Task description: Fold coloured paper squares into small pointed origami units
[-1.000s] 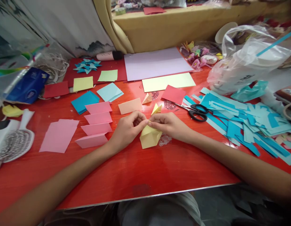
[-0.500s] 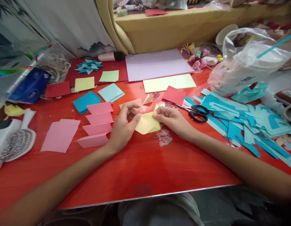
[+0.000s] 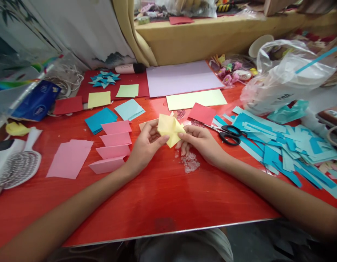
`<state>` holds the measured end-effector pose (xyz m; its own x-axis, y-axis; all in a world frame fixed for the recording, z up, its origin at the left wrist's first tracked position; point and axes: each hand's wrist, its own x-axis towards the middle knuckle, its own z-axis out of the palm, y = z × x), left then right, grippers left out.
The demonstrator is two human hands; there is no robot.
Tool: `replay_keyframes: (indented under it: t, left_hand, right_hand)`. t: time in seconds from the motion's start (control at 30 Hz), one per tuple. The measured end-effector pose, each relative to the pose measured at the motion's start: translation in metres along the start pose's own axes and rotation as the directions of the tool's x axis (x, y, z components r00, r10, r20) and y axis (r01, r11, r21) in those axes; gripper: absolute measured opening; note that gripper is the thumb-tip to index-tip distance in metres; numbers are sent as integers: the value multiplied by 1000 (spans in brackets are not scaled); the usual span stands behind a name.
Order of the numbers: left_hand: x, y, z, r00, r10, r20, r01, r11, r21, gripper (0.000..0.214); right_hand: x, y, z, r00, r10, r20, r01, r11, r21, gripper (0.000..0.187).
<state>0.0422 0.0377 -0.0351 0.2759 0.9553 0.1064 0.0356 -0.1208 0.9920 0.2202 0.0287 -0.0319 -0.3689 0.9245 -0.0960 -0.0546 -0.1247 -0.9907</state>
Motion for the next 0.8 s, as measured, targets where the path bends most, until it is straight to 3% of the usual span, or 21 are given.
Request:
replay_keyframes:
  t: [0.1,0.2,0.4,0.57,0.8]
  left_hand:
    - [-2,3,1,996,-57,63,53,997,58,33]
    - [-3,3,1,991,-80,106,68,991,112,34]
    - [-3,2,-1,997,-75,-5,75,988,132,29]
    - [-3,6,-2,994,-109,8,106,979,172,26]
    - [-3,5,-1,994,-106,14,102,979,175,21]
  right_hand:
    - [-2,-3,2,996,43,81,-38,997,-71,21]
    - [-2,-3,2,998,37,53,-32,996,-84,23]
    - [0,0,0,993,100,66,-93,990,-107,23]
    - [1,2,-2,995,47,-85,-56,993,-103,21]
    - [2,5,-1,992,0,-128,0,1000,-1,16]
